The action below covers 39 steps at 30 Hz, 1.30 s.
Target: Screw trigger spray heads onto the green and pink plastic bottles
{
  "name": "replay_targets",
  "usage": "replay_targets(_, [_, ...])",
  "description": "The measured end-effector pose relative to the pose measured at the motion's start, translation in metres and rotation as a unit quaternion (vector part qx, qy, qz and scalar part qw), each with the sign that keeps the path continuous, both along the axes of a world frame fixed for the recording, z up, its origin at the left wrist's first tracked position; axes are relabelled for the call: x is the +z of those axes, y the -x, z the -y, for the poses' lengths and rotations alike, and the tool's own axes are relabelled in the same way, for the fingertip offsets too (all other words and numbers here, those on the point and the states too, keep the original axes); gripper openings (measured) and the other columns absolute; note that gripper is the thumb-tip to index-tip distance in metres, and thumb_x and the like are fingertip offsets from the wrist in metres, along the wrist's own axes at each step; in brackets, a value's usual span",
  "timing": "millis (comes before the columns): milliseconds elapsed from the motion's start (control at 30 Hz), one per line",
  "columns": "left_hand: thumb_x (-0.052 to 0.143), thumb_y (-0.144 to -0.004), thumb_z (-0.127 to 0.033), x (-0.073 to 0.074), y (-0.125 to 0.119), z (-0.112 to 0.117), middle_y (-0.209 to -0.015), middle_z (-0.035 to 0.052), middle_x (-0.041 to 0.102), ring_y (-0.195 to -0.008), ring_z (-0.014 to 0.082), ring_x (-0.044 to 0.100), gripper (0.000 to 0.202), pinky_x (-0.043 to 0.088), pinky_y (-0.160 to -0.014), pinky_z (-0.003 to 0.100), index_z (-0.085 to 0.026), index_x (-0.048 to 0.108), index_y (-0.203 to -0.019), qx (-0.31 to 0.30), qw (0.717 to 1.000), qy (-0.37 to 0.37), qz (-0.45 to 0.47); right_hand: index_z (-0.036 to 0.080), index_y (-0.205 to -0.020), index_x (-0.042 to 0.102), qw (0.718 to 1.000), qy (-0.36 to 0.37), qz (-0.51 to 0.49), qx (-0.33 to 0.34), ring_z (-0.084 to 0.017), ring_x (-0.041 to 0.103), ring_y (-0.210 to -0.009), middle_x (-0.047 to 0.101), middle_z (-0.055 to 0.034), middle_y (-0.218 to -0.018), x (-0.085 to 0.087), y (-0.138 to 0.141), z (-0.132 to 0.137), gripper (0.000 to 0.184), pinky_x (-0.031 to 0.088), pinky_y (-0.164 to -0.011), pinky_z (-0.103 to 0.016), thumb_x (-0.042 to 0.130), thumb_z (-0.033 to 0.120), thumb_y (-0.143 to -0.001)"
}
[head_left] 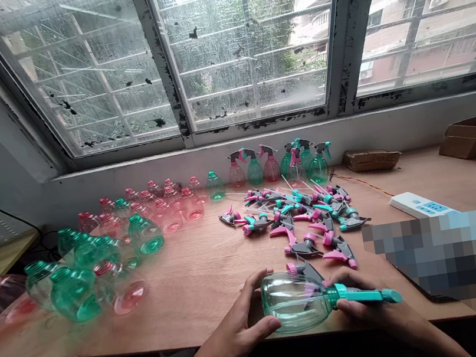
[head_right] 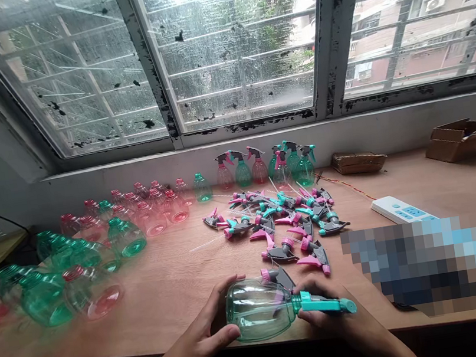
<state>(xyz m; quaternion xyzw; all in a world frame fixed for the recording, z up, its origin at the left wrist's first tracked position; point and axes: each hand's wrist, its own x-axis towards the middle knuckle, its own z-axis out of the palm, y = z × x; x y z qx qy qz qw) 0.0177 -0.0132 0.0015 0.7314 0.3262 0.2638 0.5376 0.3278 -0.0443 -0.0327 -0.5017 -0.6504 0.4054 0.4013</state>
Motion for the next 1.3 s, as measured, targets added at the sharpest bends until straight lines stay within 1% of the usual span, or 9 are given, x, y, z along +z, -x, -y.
replay_targets(167, [0.065, -0.095, -0.048, -0.003, 0.001, 0.000, -0.164, 0.0091, 0.034, -0.149, 0.0326, 0.033, 0.074, 0.023, -0.125, 0.049, -0.029, 0.028, -0.156, 0.007, 1.000, 0.006, -0.015, 0.025, -0.096, 0.071, 1.000, 0.005, -0.005, -0.002, -0.020, 0.058, -0.067, 0.066, 0.0010, -0.075, 0.003, 0.003, 0.001, 0.020, 0.046, -0.056, -0.026, 0.070, 0.035, -0.078])
replay_targets(267, [0.065, -0.095, -0.047, -0.001, 0.002, 0.000, -0.163, 0.0086, 0.034, -0.149, 0.0326, 0.033, 0.074, 0.024, -0.124, 0.049, -0.029, 0.028, -0.156, 0.005, 1.000, 0.003, -0.020, 0.025, -0.095, 0.070, 1.000, 0.011, -0.011, 0.000, -0.020, 0.056, -0.066, 0.065, 0.0004, -0.076, 0.006, 0.005, 0.003, 0.020, 0.044, -0.054, -0.027, 0.068, 0.037, -0.079])
replay_targets(400, [0.064, -0.095, -0.047, -0.002, 0.002, 0.000, -0.164, 0.0095, 0.033, -0.149, 0.0327, 0.032, 0.074, 0.024, -0.124, 0.049, -0.028, 0.027, -0.157, 0.004, 1.000, 0.000, -0.018, 0.025, -0.092, 0.069, 1.000, 0.010, -0.011, -0.004, -0.020, 0.056, -0.066, 0.064, 0.0002, -0.076, 0.007, 0.007, 0.003, 0.021, 0.046, -0.056, -0.028, 0.067, 0.039, -0.076])
replay_targets(533, [0.066, -0.094, -0.048, -0.003, 0.001, 0.001, -0.164, 0.0091, 0.033, -0.149, 0.0334, 0.032, 0.075, 0.023, -0.124, 0.050, -0.029, 0.028, -0.156, 0.003, 1.000, 0.010, -0.002, 0.025, -0.092, 0.069, 1.000, 0.004, -0.021, 0.002, -0.020, 0.057, -0.065, 0.064, 0.0006, -0.073, 0.006, 0.006, 0.004, 0.019, 0.045, -0.052, -0.026, 0.067, 0.036, -0.076])
replay_targets(700, [0.069, -0.092, -0.046, 0.001, -0.002, 0.003, -0.162, 0.0103, 0.036, -0.147, 0.0339, 0.036, 0.080, 0.024, -0.124, 0.050, -0.030, 0.025, -0.157, -0.019, 0.999, 0.025, 0.028, 0.025, -0.092, 0.070, 1.000, -0.001, -0.018, 0.009, -0.019, 0.055, -0.065, 0.062, 0.0016, -0.073, 0.006, 0.005, 0.003, 0.018, 0.045, -0.054, -0.026, 0.067, 0.033, -0.076])
replay_targets(800, [0.068, -0.093, -0.045, 0.003, -0.002, 0.004, -0.161, 0.0103, 0.036, -0.148, 0.0335, 0.035, 0.079, 0.024, -0.124, 0.050, -0.030, 0.025, -0.157, -0.018, 0.999, 0.017, 0.023, 0.025, -0.093, 0.070, 1.000, 0.001, -0.023, 0.006, -0.019, 0.056, -0.066, 0.064, 0.0012, -0.074, 0.007, 0.005, 0.003, 0.017, 0.045, -0.055, -0.026, 0.068, 0.032, -0.078])
replay_targets(900, [0.067, -0.094, -0.042, 0.002, -0.002, 0.004, -0.162, 0.0095, 0.034, -0.148, 0.0333, 0.034, 0.077, 0.023, -0.125, 0.050, -0.030, 0.024, -0.157, -0.013, 1.000, 0.003, 0.010, 0.025, -0.094, 0.071, 0.999, 0.003, -0.032, 0.006, -0.019, 0.058, -0.066, 0.066, 0.0007, -0.076, 0.008, 0.006, 0.003, 0.017, 0.045, -0.052, -0.025, 0.068, 0.031, -0.078])
replay_targets(1100, [0.066, -0.095, -0.040, 0.001, -0.001, 0.003, -0.163, 0.0086, 0.033, -0.149, 0.0331, 0.033, 0.076, 0.022, -0.125, 0.051, -0.030, 0.023, -0.157, -0.017, 1.000, -0.004, 0.009, 0.026, -0.095, 0.070, 0.999, 0.003, -0.028, 0.024, -0.019, 0.058, -0.066, 0.066, 0.0023, -0.075, 0.008, 0.005, 0.004, 0.019, 0.047, -0.056, -0.026, 0.068, 0.030, -0.077])
replay_targets(1300, [0.071, -0.092, -0.035, -0.002, 0.000, 0.002, -0.164, 0.0094, 0.032, -0.149, 0.0325, 0.035, 0.080, 0.024, -0.125, 0.049, -0.030, 0.023, -0.156, -0.023, 1.000, -0.008, 0.019, 0.025, -0.093, 0.070, 0.999, -0.007, -0.028, 0.027, -0.019, 0.059, -0.068, 0.066, 0.0023, -0.077, 0.011, 0.004, 0.004, 0.018, 0.048, -0.059, -0.026, 0.068, 0.024, -0.075])
